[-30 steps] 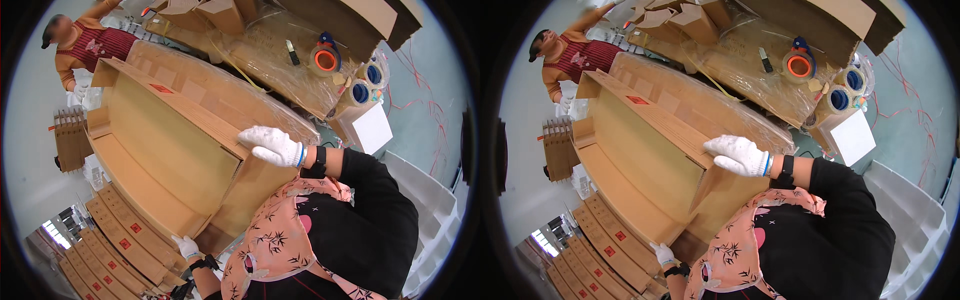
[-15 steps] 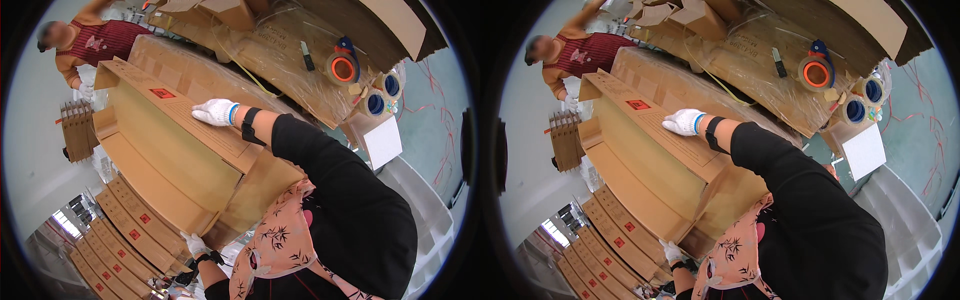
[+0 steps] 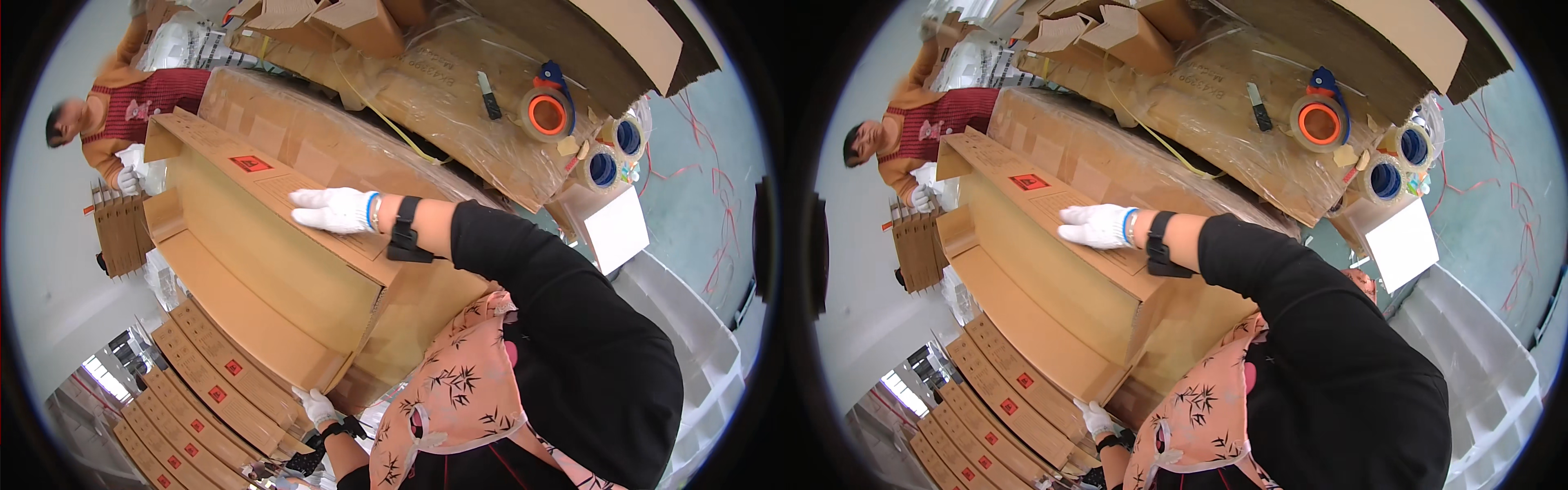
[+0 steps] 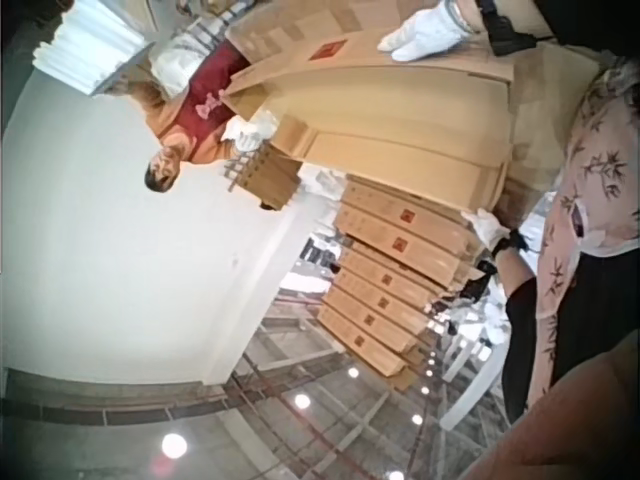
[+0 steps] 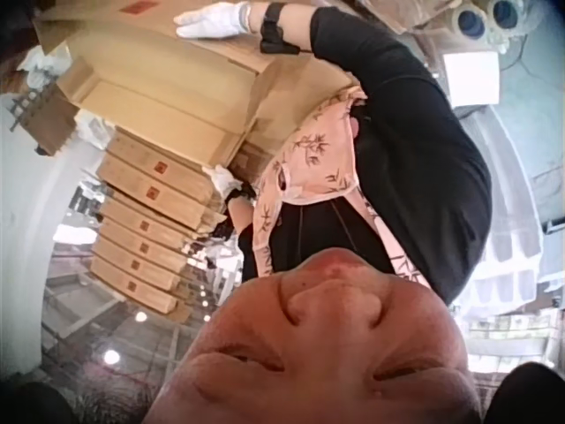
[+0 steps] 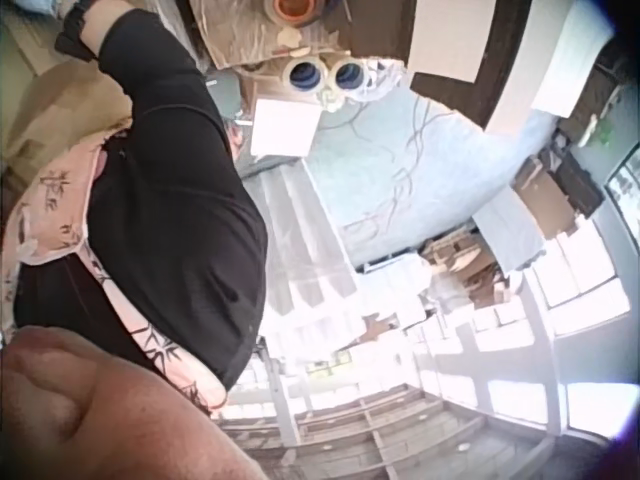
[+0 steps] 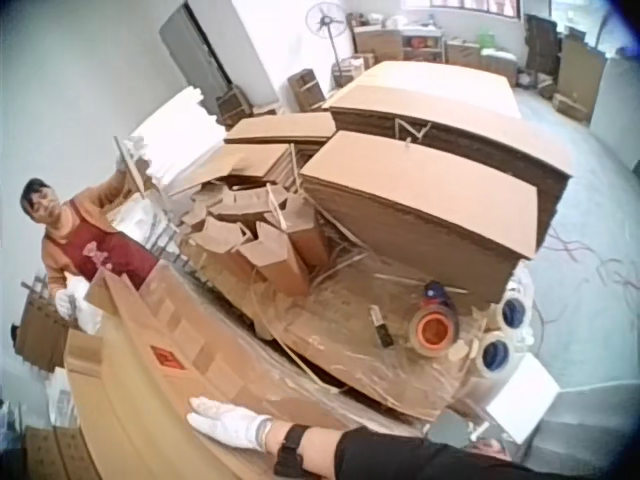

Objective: The person places white foam corner protectors and a large foam sheet into a cardboard box. They then close the box flaps and hand the box to a coworker. The person repeats this process with another box, placing foam pieces inside and closing the flaps.

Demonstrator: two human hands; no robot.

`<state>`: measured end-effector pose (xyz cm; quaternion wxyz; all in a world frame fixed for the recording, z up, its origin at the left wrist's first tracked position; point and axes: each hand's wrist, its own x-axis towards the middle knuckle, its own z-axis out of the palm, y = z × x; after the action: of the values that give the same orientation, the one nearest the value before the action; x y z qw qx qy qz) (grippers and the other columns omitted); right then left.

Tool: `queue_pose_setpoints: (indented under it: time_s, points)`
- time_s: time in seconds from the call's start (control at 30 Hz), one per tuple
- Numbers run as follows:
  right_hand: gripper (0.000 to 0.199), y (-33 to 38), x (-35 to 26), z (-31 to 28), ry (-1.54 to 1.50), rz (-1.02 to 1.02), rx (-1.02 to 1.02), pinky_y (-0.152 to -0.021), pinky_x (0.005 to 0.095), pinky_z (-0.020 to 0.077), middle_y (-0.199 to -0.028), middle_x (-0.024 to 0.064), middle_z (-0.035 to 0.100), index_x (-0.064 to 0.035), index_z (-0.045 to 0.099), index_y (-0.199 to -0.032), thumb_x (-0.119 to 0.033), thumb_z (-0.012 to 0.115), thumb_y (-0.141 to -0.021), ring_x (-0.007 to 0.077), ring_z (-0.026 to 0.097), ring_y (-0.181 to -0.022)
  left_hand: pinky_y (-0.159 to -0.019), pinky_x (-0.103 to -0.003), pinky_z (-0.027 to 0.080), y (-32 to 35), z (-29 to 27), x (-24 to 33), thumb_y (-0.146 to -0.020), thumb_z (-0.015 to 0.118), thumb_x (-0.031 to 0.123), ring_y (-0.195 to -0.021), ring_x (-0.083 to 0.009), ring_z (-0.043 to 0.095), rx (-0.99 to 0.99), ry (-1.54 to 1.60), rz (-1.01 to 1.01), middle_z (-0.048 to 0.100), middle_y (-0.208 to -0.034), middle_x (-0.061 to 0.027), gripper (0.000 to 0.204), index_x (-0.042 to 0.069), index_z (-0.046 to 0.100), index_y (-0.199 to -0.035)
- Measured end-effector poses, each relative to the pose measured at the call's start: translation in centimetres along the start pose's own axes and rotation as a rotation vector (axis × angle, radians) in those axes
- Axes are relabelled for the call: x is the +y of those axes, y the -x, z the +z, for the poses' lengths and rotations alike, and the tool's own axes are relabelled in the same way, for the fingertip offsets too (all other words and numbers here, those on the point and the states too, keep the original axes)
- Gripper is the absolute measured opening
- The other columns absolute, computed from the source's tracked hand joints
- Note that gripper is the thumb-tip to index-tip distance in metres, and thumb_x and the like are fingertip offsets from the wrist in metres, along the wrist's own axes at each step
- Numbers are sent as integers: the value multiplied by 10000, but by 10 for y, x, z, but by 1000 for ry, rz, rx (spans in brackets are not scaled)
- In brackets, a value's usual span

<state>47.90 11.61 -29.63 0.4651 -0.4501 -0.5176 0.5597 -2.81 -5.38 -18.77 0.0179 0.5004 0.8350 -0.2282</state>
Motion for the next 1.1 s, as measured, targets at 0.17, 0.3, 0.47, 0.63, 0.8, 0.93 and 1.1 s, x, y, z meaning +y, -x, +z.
queue_pose_setpoints:
  time_s: [0.17,0.3,0.47,0.63,0.8,0.93,1.1]
  points:
    - [514,29,-53,-44,-1232,-170,-569,-1166,368,381,-1487,113,541,-6,544,-1431,-373,433,-1088,228,498,-1385,-932,-531,475,-9,4,-1,-942,390,320,-1076,-524,614,68,94,37,627,-1158,-386,736,36,191,-1591]
    - [312,135,-89,-132,191,-349,522,-1001,377,501,-1197,159,695,-6,683,-1205,-212,636,-976,284,657,-1114,-943,-523,480,-7,19,-12,-946,398,297,-1084,-514,615,77,185,29,596,-1235,-385,737,26,182,-1596]
    - [458,259,-90,-238,1574,-37,1447,-1019,427,484,-1266,181,657,-57,674,-1227,-357,739,-887,326,616,-1193,-991,-491,460,-9,37,-28,-948,401,271,-1164,-488,592,167,367,69,528,-1370,-363,719,5,212,-1589]
    - [732,315,-64,-267,1714,720,1374,-936,432,506,-1258,224,617,-67,627,-1304,-651,632,-864,361,635,-1100,-1109,-410,383,-14,36,-20,-956,403,240,-1361,-426,476,130,488,52,379,-1549,-308,708,-19,211,-1586]
    - [457,325,-52,-279,1736,445,1468,-812,439,531,-1041,121,679,-93,676,-1200,-410,723,-874,332,664,-935,-1135,-385,354,-9,35,-14,-963,399,243,-1416,-397,431,165,556,86,359,-1571,-293,702,-19,213,-1587]
    - [355,333,-61,-272,1824,317,1414,-826,421,523,-991,82,674,-100,691,-1154,-263,732,-842,301,653,-944,-1151,-381,336,-8,38,-17,-972,385,243,-1435,-387,410,189,547,94,359,-1573,-289,691,-13,209,-1590]
    - [322,336,-66,-268,1854,249,1422,-843,413,502,-982,72,658,-112,704,-1124,-217,730,-821,284,639,-954,-1156,-378,331,-6,38,-16,-982,377,236,-1440,-386,401,207,572,118,362,-1573,-284,677,-13,209,-1589]
